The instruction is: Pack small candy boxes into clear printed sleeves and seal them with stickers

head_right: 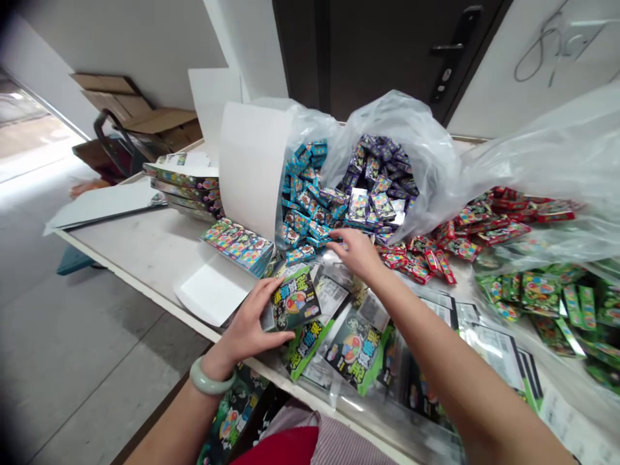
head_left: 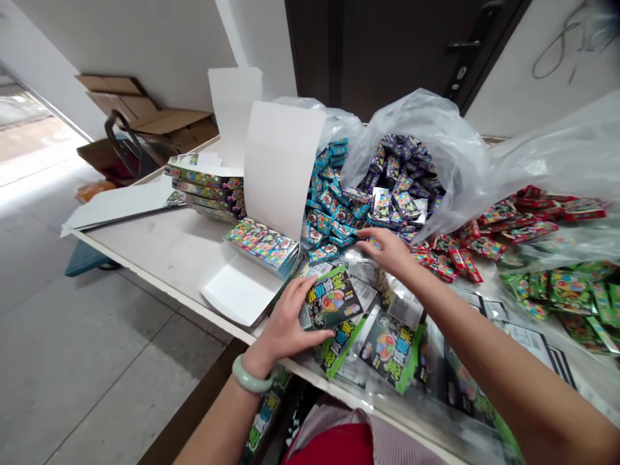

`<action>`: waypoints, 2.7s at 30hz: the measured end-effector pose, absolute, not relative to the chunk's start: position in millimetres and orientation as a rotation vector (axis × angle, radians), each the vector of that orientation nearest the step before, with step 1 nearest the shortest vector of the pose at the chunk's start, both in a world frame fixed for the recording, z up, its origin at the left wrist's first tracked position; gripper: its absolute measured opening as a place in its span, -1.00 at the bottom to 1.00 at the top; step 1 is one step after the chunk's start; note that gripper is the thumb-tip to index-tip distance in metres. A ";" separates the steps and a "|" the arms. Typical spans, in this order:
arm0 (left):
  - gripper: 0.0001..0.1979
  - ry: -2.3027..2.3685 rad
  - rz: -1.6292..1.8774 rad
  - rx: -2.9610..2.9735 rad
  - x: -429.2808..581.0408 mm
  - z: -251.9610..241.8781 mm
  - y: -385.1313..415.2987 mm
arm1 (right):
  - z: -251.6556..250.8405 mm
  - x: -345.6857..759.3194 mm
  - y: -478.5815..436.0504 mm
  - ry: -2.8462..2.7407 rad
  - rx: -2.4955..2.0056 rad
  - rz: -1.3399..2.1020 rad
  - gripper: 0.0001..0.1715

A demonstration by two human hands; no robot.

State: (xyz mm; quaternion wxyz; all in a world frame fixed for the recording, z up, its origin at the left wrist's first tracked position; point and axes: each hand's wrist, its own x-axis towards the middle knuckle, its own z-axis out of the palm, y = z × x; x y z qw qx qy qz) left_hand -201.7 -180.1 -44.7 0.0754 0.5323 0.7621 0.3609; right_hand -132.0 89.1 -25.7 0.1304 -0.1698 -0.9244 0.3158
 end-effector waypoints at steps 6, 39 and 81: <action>-0.07 2.295 1.070 1.601 -201.4 -48.5 -184.0 | -42.9 -221.2 77.5 -2.741 -0.647 0.893 -0.65; -0.16 2.258 0.887 1.800 -196.1 -46.6 -148.5 | -24.1 44.9 117.6 -2.828 -0.589 0.953 -0.28; -0.38 1.967 1.377 1.516 -112.9 -11.8 -111.4 | 4.0 54.6 28.5 -2.055 -0.635 1.557 -0.64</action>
